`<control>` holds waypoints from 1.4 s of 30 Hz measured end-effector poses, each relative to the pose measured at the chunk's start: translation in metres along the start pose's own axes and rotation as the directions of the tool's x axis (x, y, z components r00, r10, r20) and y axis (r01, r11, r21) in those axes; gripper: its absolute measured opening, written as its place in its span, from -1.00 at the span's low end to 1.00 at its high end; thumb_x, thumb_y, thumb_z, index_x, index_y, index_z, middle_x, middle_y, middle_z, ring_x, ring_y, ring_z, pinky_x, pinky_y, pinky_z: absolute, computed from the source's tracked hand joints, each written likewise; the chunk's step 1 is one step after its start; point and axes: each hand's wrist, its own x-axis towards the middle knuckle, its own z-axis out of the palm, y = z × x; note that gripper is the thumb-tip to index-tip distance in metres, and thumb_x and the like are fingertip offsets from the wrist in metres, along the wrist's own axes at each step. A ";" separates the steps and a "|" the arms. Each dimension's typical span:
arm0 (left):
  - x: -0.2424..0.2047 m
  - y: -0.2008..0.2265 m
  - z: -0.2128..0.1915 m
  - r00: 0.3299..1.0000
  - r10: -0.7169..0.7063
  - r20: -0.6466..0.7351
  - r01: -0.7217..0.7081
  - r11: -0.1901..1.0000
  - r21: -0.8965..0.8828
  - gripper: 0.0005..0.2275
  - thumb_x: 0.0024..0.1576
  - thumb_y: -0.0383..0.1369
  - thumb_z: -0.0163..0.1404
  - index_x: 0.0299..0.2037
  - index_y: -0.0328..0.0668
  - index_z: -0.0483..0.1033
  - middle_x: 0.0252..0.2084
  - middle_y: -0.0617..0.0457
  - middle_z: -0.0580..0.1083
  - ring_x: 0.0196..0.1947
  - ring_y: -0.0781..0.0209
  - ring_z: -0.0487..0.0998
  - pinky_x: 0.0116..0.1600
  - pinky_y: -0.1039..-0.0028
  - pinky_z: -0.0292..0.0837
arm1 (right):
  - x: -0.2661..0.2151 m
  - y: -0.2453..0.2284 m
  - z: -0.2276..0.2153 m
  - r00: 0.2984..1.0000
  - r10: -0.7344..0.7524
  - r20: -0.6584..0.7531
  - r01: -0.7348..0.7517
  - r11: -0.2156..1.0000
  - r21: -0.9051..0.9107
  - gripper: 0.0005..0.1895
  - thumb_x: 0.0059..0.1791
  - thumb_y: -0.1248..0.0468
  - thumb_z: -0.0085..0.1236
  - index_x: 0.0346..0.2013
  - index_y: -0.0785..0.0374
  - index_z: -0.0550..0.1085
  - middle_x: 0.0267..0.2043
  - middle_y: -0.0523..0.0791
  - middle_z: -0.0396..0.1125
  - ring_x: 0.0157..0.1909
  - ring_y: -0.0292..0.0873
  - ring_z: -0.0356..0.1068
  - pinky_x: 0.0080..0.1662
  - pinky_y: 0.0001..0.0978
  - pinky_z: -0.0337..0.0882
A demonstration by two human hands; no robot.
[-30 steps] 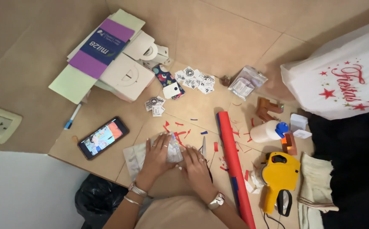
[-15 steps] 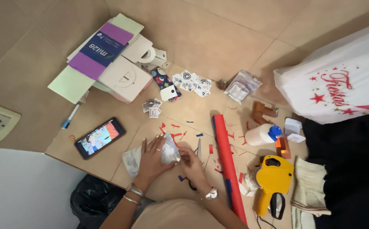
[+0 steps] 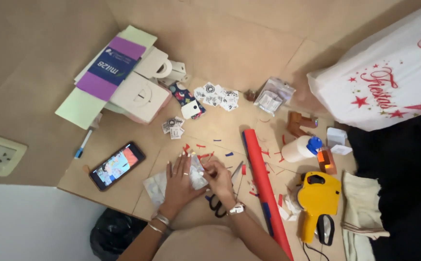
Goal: Cutting labels from a sheet, applying them to small product containers, and placing the finished products into small plastic bags.
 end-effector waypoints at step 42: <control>0.019 0.007 -0.003 0.991 -0.021 0.134 0.047 0.980 -0.193 0.11 -0.22 0.22 0.27 0.50 -0.10 -0.01 0.44 -0.09 0.20 0.47 -0.04 0.10 0.52 -0.15 -0.26 | -0.013 0.011 -0.007 0.969 -0.195 -0.153 0.192 0.981 -0.036 -0.91 0.06 0.17 0.19 -0.26 0.07 0.51 -0.25 -0.09 0.47 -0.19 -0.01 0.53 -0.11 -0.20 0.50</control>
